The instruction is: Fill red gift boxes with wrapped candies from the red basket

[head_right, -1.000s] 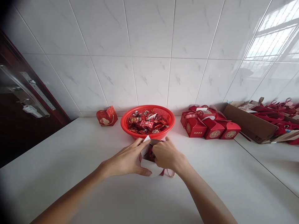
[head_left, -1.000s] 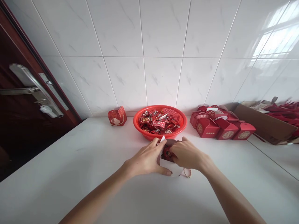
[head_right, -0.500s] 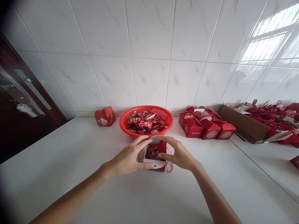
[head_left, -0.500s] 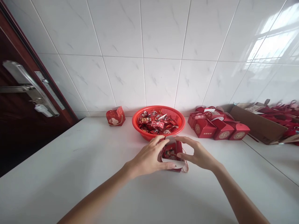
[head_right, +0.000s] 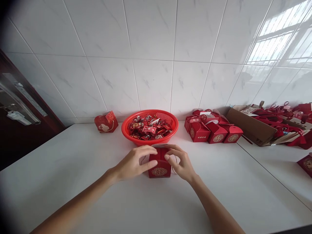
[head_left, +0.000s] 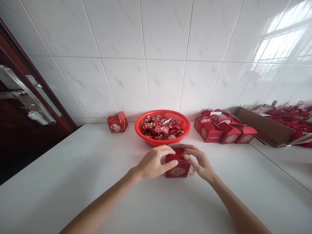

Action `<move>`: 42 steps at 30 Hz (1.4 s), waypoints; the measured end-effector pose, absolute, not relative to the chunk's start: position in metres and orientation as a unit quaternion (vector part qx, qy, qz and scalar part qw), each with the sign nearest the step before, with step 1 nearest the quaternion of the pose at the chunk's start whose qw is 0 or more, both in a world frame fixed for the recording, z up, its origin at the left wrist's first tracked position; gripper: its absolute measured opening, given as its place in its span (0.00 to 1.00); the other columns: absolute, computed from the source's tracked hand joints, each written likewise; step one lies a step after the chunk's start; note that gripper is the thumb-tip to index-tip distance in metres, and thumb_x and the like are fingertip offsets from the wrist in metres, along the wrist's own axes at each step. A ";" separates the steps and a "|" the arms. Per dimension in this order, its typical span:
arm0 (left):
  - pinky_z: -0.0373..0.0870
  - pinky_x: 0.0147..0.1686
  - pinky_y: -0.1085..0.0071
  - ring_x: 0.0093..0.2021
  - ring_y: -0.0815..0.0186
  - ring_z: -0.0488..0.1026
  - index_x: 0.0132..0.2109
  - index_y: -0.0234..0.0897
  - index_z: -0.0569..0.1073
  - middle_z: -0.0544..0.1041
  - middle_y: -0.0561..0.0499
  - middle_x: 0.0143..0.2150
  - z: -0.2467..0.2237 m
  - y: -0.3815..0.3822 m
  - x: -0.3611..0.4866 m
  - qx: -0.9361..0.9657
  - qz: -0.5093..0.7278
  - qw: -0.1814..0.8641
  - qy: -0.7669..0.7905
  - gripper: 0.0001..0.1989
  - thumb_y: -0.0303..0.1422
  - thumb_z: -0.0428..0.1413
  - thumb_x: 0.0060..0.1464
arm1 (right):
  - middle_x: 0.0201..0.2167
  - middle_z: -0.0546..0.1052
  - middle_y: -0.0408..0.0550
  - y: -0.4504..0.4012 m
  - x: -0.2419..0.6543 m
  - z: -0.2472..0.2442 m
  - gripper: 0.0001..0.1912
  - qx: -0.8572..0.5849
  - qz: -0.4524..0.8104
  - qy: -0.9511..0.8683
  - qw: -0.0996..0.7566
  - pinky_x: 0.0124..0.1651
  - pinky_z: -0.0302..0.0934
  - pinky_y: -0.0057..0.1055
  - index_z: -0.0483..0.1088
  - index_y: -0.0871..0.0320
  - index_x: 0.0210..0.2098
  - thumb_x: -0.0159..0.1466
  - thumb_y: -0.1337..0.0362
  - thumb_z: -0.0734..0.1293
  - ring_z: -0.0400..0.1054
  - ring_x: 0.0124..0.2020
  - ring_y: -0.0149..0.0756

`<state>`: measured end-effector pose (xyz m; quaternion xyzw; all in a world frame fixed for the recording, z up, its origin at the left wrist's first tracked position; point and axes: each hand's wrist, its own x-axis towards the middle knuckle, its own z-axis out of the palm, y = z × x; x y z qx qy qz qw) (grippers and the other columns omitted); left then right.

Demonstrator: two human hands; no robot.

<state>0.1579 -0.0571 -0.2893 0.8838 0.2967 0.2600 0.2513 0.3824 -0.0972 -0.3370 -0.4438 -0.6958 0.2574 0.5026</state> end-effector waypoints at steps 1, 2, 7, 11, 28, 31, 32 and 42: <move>0.71 0.55 0.62 0.54 0.59 0.74 0.53 0.40 0.74 0.77 0.46 0.53 -0.294 -0.055 0.159 0.876 0.289 0.243 0.302 0.16 0.38 0.57 0.60 | 0.52 0.75 0.54 -0.097 0.382 -0.338 0.15 -0.443 0.272 -0.679 0.518 0.54 0.65 0.44 0.77 0.54 0.33 0.67 0.52 0.64 0.70 0.53 0.47; 0.71 0.56 0.62 0.55 0.59 0.73 0.55 0.40 0.73 0.75 0.45 0.55 -0.299 -0.053 0.160 0.868 0.315 0.230 0.308 0.17 0.36 0.56 0.60 | 0.51 0.75 0.54 -0.097 0.382 -0.339 0.15 -0.442 0.286 -0.660 0.536 0.52 0.66 0.43 0.77 0.54 0.33 0.67 0.52 0.65 0.71 0.52 0.47; 0.66 0.62 0.57 0.64 0.56 0.64 0.65 0.41 0.62 0.67 0.42 0.63 -0.314 -0.048 0.164 0.861 0.363 0.166 0.313 0.29 0.32 0.57 0.58 | 0.46 0.76 0.50 -0.092 0.378 -0.346 0.12 -0.437 0.301 -0.613 0.586 0.56 0.65 0.43 0.73 0.52 0.40 0.63 0.52 0.69 0.70 0.50 0.44; 0.71 0.56 0.56 0.56 0.56 0.70 0.63 0.39 0.66 0.75 0.44 0.53 -0.314 -0.048 0.164 0.866 0.353 0.161 0.315 0.27 0.32 0.58 0.57 | 0.45 0.76 0.49 -0.093 0.375 -0.347 0.14 -0.446 0.310 -0.610 0.577 0.56 0.65 0.44 0.72 0.52 0.43 0.62 0.52 0.70 0.72 0.48 0.42; 0.75 0.49 0.59 0.45 0.60 0.76 0.47 0.41 0.81 0.72 0.45 0.49 -0.316 -0.064 0.164 0.820 0.343 0.169 0.425 0.14 0.37 0.53 0.62 | 0.20 0.71 0.43 -0.088 0.391 -0.340 0.28 -0.550 0.429 -0.579 0.423 0.28 0.53 0.29 0.65 0.57 0.19 0.57 0.39 0.67 0.61 0.24 0.32; 0.76 0.48 0.59 0.41 0.62 0.77 0.51 0.42 0.79 0.70 0.44 0.52 -0.318 -0.066 0.160 0.804 0.333 0.200 0.450 0.16 0.40 0.52 0.62 | 0.21 0.71 0.42 -0.091 0.395 -0.328 0.24 -0.468 0.508 -0.541 0.480 0.32 0.58 0.30 0.63 0.56 0.22 0.57 0.44 0.70 0.63 0.25 0.32; 0.76 0.47 0.60 0.41 0.62 0.77 0.52 0.43 0.78 0.70 0.44 0.52 -0.318 -0.065 0.159 0.800 0.332 0.216 0.451 0.17 0.41 0.53 0.61 | 0.21 0.70 0.41 -0.092 0.396 -0.324 0.23 -0.444 0.519 -0.529 0.504 0.33 0.59 0.31 0.63 0.56 0.22 0.57 0.45 0.71 0.64 0.25 0.32; 0.76 0.43 0.61 0.34 0.65 0.75 0.51 0.39 0.78 0.75 0.45 0.48 -0.282 -0.055 0.154 0.779 0.309 0.334 0.431 0.17 0.37 0.58 0.55 | 0.28 0.75 0.45 -0.094 0.385 -0.270 0.13 -0.386 0.492 -0.550 0.554 0.35 0.61 0.33 0.74 0.57 0.32 0.56 0.54 0.73 0.64 0.26 0.31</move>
